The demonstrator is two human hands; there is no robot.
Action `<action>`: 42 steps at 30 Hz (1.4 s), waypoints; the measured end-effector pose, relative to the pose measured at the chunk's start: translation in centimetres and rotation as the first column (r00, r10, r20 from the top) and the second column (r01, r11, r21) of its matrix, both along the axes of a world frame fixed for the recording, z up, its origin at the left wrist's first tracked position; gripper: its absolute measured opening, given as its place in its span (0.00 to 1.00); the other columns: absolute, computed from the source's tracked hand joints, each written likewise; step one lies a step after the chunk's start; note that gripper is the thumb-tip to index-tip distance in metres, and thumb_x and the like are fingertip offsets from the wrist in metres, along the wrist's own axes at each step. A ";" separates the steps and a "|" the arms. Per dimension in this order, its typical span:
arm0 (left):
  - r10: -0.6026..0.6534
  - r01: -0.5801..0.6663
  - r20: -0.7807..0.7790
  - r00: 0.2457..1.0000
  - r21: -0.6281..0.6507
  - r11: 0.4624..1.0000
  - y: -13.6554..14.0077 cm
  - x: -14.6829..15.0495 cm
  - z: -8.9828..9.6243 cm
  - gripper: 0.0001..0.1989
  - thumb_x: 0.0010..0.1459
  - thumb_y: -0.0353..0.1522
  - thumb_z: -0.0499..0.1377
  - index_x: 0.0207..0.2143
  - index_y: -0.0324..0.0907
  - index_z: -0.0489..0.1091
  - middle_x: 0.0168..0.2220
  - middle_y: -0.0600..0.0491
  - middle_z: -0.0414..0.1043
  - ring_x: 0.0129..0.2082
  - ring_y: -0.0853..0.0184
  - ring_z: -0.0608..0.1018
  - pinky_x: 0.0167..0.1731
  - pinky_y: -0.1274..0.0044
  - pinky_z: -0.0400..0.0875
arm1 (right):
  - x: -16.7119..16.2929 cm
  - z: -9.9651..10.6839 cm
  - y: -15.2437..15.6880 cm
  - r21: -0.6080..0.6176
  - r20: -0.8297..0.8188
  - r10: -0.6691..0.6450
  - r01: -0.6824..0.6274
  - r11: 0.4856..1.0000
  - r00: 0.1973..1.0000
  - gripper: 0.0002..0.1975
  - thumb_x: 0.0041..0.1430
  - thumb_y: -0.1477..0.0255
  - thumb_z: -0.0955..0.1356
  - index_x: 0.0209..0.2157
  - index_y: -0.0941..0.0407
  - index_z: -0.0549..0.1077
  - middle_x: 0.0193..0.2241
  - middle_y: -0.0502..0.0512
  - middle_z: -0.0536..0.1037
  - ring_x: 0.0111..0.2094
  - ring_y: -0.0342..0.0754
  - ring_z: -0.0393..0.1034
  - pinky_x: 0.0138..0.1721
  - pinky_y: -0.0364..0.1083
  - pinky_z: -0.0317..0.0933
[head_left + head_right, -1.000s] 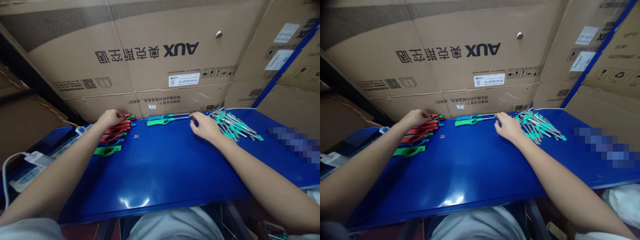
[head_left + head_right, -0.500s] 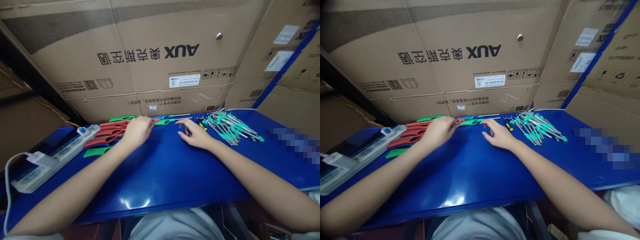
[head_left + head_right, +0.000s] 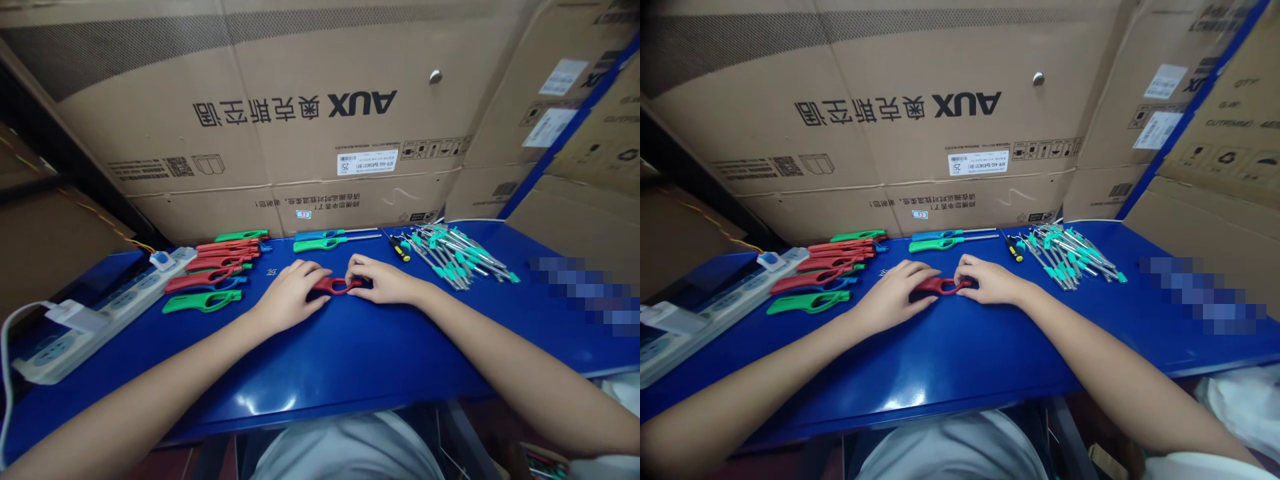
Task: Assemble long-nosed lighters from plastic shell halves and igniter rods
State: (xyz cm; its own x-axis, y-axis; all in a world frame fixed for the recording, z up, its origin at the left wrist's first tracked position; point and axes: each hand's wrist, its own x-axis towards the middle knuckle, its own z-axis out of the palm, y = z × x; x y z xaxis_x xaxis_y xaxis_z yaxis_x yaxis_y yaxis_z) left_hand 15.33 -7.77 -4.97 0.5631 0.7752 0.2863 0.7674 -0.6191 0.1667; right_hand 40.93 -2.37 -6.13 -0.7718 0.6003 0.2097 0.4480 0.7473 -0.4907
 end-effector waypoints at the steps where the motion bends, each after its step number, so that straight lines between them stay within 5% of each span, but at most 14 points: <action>1: 0.027 -0.027 0.017 0.999 -0.022 0.999 0.2 -0.8 -0.3 0.25 0.62 0.40 0.62 0.60 0.45 0.67 0.56 0.44 0.71 0.56 0.52 0.71 0.56 0.60 0.67 | 0.0 0.0 0.0 0.001 0.002 0.000 0.000 1.000 1.000 0.06 0.61 0.70 0.70 0.40 0.54 0.73 0.42 0.53 0.69 0.38 0.45 0.68 0.44 0.46 0.64; 7: 0.092 -0.072 0.162 0.983 -0.128 0.989 1.7 -3.5 -2.3 0.21 0.63 0.40 0.60 0.57 0.41 0.70 0.49 0.43 0.74 0.50 0.55 0.76 0.54 0.61 0.69 | -0.1 0.1 0.0 -0.023 0.027 -0.002 0.002 1.000 1.000 0.07 0.62 0.68 0.70 0.39 0.55 0.71 0.41 0.53 0.69 0.36 0.44 0.66 0.41 0.44 0.62; 12: 0.091 -0.057 0.233 0.968 -0.148 0.987 1.7 -3.1 -2.8 0.16 0.62 0.40 0.61 0.48 0.41 0.74 0.44 0.46 0.74 0.43 0.59 0.77 0.49 0.66 0.72 | 0.2 0.5 0.1 -0.017 0.070 -0.017 0.018 1.000 0.997 0.07 0.62 0.68 0.70 0.38 0.55 0.70 0.39 0.53 0.69 0.34 0.44 0.65 0.37 0.43 0.60; 22: 0.096 -0.065 0.246 0.964 -0.131 0.989 1.5 -2.7 -3.1 0.15 0.62 0.40 0.61 0.48 0.43 0.74 0.44 0.48 0.74 0.46 0.58 0.76 0.50 0.65 0.71 | 0.6 1.0 0.4 -0.071 0.032 0.032 -0.030 0.997 0.999 0.08 0.64 0.65 0.69 0.35 0.56 0.72 0.36 0.53 0.72 0.32 0.44 0.65 0.34 0.43 0.59; 28: 0.136 -0.107 0.248 0.959 -0.127 0.986 1.4 -2.7 -3.2 0.20 0.60 0.40 0.63 0.52 0.41 0.71 0.46 0.47 0.75 0.47 0.57 0.76 0.51 0.65 0.71 | 0.9 1.1 0.8 -0.079 -0.150 -0.180 0.169 0.982 0.972 0.12 0.64 0.63 0.66 0.33 0.56 0.72 0.29 0.51 0.74 0.28 0.44 0.65 0.31 0.43 0.59; 33: 0.113 -0.082 0.272 0.956 -0.121 0.989 1.5 -2.8 -3.5 0.17 0.61 0.37 0.62 0.52 0.42 0.72 0.46 0.47 0.74 0.47 0.57 0.76 0.51 0.64 0.71 | 1.2 1.5 0.5 -0.293 0.020 -0.094 0.096 0.951 0.995 0.14 0.61 0.61 0.67 0.30 0.57 0.73 0.24 0.49 0.72 0.25 0.43 0.62 0.28 0.42 0.56; 42: 0.094 -0.065 0.302 0.949 -0.105 0.992 1.4 -2.6 -3.3 0.20 0.62 0.44 0.62 0.50 0.41 0.73 0.44 0.47 0.74 0.45 0.58 0.76 0.50 0.64 0.71 | 1.0 1.0 0.3 -0.235 0.142 0.001 0.033 0.971 0.990 0.18 0.60 0.63 0.67 0.21 0.56 0.61 0.19 0.44 0.62 0.22 0.39 0.51 0.25 0.41 0.48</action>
